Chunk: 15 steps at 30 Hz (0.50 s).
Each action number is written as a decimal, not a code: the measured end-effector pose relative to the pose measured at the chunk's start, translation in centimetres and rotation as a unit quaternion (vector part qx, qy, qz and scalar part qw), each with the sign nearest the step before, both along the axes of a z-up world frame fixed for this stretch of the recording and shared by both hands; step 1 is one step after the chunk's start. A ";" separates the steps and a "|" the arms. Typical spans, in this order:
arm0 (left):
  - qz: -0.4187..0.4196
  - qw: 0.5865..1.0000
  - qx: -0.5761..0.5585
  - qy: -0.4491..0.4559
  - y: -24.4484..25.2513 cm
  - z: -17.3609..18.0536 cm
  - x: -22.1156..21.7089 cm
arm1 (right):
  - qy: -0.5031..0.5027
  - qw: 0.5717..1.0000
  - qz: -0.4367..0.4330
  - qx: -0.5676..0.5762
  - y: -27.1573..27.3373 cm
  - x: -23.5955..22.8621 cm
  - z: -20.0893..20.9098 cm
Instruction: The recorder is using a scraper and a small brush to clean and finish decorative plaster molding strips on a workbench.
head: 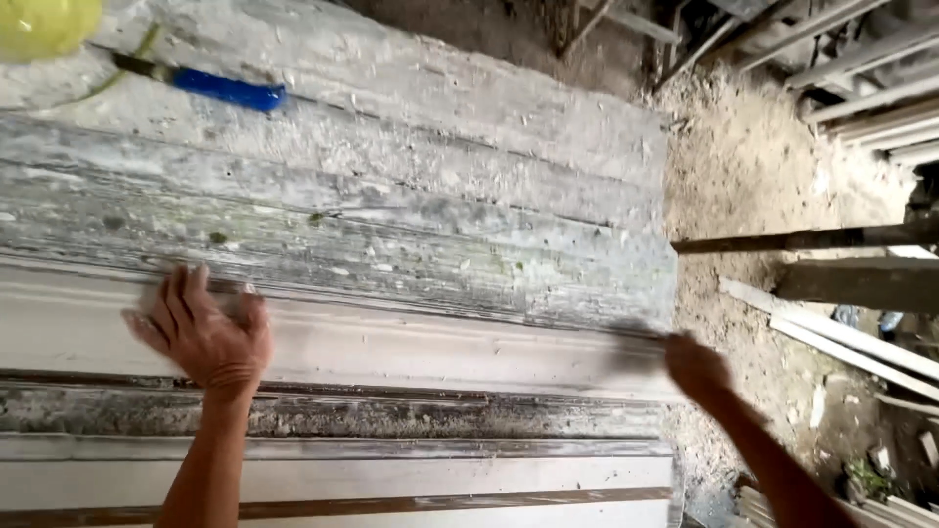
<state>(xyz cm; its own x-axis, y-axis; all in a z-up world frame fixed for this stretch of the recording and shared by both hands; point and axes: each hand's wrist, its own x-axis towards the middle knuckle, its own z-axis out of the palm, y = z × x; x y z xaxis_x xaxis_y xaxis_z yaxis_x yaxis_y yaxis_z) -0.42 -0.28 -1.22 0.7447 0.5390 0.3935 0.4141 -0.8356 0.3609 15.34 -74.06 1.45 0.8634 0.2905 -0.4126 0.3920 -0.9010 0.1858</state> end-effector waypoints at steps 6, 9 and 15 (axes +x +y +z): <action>-0.012 1.000 -0.001 0.002 -0.2 -0.7 -1.0 | 0.147 0.974 -0.069 -0.155 16.6 0.3 8.2; -0.033 0.999 0.010 0.006 0.3 -2.0 -1.0 | -0.025 0.963 0.269 -0.003 18.0 -1.9 3.9; -0.034 0.998 0.057 0.018 0.7 -3.2 -1.3 | 0.005 0.975 0.200 -0.092 7.8 -1.1 4.5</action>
